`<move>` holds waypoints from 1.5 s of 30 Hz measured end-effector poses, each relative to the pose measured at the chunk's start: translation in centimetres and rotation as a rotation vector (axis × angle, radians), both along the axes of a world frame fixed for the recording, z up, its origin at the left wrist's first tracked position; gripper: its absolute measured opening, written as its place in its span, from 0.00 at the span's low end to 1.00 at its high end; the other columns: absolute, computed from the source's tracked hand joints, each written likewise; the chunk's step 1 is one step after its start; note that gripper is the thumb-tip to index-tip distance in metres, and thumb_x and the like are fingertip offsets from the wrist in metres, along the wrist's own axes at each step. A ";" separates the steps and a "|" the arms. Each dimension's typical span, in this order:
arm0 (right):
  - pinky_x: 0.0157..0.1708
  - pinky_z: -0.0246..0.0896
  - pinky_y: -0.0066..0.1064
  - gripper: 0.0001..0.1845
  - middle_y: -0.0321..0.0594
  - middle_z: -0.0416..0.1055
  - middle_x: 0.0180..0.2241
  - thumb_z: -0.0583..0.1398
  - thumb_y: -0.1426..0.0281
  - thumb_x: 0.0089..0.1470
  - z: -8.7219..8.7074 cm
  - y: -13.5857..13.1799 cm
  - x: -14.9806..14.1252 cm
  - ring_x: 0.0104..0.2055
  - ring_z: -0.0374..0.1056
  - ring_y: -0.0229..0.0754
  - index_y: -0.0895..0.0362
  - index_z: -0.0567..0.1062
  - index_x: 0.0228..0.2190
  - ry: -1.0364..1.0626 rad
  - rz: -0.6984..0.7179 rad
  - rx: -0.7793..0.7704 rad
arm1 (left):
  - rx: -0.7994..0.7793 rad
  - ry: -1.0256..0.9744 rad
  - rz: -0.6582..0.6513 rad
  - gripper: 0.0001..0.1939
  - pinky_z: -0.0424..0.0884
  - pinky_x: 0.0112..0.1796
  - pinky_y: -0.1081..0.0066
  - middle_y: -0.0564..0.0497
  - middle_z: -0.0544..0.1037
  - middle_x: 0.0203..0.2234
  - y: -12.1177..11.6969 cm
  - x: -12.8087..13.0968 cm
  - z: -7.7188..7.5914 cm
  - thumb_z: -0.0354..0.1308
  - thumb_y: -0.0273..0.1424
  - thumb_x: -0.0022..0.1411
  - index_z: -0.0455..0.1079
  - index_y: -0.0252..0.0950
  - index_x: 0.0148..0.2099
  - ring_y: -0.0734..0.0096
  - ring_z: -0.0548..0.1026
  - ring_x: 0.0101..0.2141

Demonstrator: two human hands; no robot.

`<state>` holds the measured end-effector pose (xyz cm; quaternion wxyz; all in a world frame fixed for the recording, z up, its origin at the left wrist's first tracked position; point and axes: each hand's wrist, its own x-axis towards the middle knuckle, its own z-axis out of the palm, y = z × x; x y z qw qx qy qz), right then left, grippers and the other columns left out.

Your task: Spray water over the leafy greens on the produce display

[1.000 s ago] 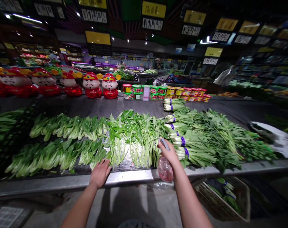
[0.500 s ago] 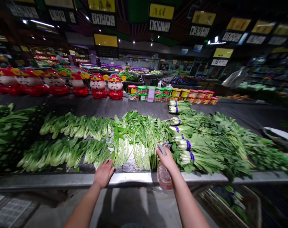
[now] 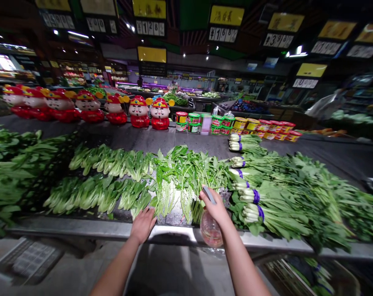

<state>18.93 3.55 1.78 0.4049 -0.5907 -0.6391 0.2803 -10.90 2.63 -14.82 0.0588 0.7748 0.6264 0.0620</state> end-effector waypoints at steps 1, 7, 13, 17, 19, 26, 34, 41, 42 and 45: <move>0.34 0.63 0.36 0.20 0.41 0.72 0.30 0.52 0.53 0.53 0.0 0.1 -0.4 0.33 0.68 0.45 0.55 0.74 0.32 -0.005 -0.007 0.004 | -0.001 -0.002 0.003 0.25 0.52 0.59 0.57 0.47 0.66 0.57 0.0 0.0 0.0 0.40 0.39 0.65 0.60 0.36 0.60 0.61 0.58 0.59; 0.36 0.63 0.38 0.20 0.41 0.71 0.28 0.52 0.53 0.53 -0.4 -0.3 -2.1 0.34 0.68 0.46 0.53 0.74 0.33 -0.026 -0.045 0.021 | -0.001 -0.017 0.003 0.24 0.52 0.59 0.57 0.48 0.67 0.57 0.3 -0.2 -0.8 0.41 0.39 0.65 0.60 0.39 0.59 0.61 0.58 0.59; 0.35 0.64 0.39 0.19 0.41 0.71 0.28 0.51 0.53 0.53 -0.9 -0.8 -3.5 0.32 0.68 0.46 0.54 0.73 0.33 0.010 -0.039 0.002 | -0.048 -0.026 -0.076 0.25 0.51 0.59 0.56 0.46 0.65 0.58 0.6 -0.7 -0.4 0.40 0.40 0.64 0.60 0.35 0.60 0.60 0.54 0.61; 0.34 0.65 0.37 0.18 0.41 0.72 0.31 0.53 0.54 0.52 -0.9 -1.3 -4.6 0.33 0.68 0.46 0.53 0.73 0.35 0.074 -0.033 -0.003 | -0.066 -0.028 -0.144 0.24 0.50 0.60 0.57 0.47 0.68 0.56 0.4 -2.1 0.3 0.42 0.39 0.64 0.62 0.36 0.58 0.61 0.55 0.61; 0.33 0.65 0.37 0.18 0.41 0.72 0.30 0.53 0.54 0.52 -0.9 -1.6 -5.1 0.32 0.69 0.45 0.53 0.74 0.36 0.075 -0.029 -0.010 | -0.032 -0.023 -0.113 0.23 0.48 0.60 0.55 0.47 0.68 0.55 0.1 -3.0 0.5 0.42 0.39 0.64 0.63 0.38 0.57 0.61 0.55 0.61; 0.40 0.64 0.37 0.21 0.43 0.74 0.35 0.53 0.54 0.52 -3.2 -2.8 -7.6 0.40 0.69 0.47 0.54 0.75 0.38 -0.010 -0.027 -0.039 | 0.003 0.040 0.038 0.23 0.48 0.59 0.53 0.46 0.69 0.55 -0.6 -4.9 0.2 0.38 0.40 0.65 0.67 0.38 0.54 0.58 0.57 0.60; 0.42 0.62 0.39 0.20 0.43 0.73 0.35 0.53 0.55 0.52 -5.7 -4.8 -9.6 0.41 0.68 0.47 0.55 0.75 0.36 -0.068 0.013 -0.127 | 0.059 -0.023 -0.009 0.24 0.46 0.60 0.53 0.45 0.65 0.57 -0.9 -5.1 -0.5 0.38 0.40 0.65 0.65 0.37 0.56 0.59 0.56 0.60; 0.42 0.62 0.37 0.21 0.43 0.73 0.34 0.53 0.55 0.54 -4.6 -5.9 -10.4 0.39 0.68 0.46 0.56 0.74 0.40 -0.011 0.100 -0.117 | 0.070 -0.036 -0.019 0.23 0.46 0.60 0.53 0.46 0.65 0.58 -1.2 -5.3 -0.5 0.39 0.40 0.65 0.65 0.38 0.56 0.58 0.56 0.60; 0.42 0.62 0.37 0.21 0.43 0.73 0.34 0.53 0.55 0.54 -4.6 -6.0 -10.6 0.39 0.68 0.45 0.56 0.74 0.40 -0.009 0.109 -0.123 | 0.068 -0.040 -0.022 0.24 0.46 0.60 0.53 0.45 0.64 0.58 -1.2 -5.3 -0.5 0.39 0.40 0.65 0.64 0.38 0.57 0.58 0.56 0.61; 0.44 0.61 0.37 0.21 0.44 0.73 0.36 0.52 0.54 0.54 -5.1 -6.1 -11.0 0.41 0.67 0.46 0.56 0.74 0.39 -0.033 0.099 -0.147 | 0.070 -0.036 -0.031 0.25 0.47 0.60 0.53 0.44 0.64 0.58 -1.2 -5.3 -0.6 0.38 0.40 0.65 0.64 0.35 0.57 0.58 0.55 0.61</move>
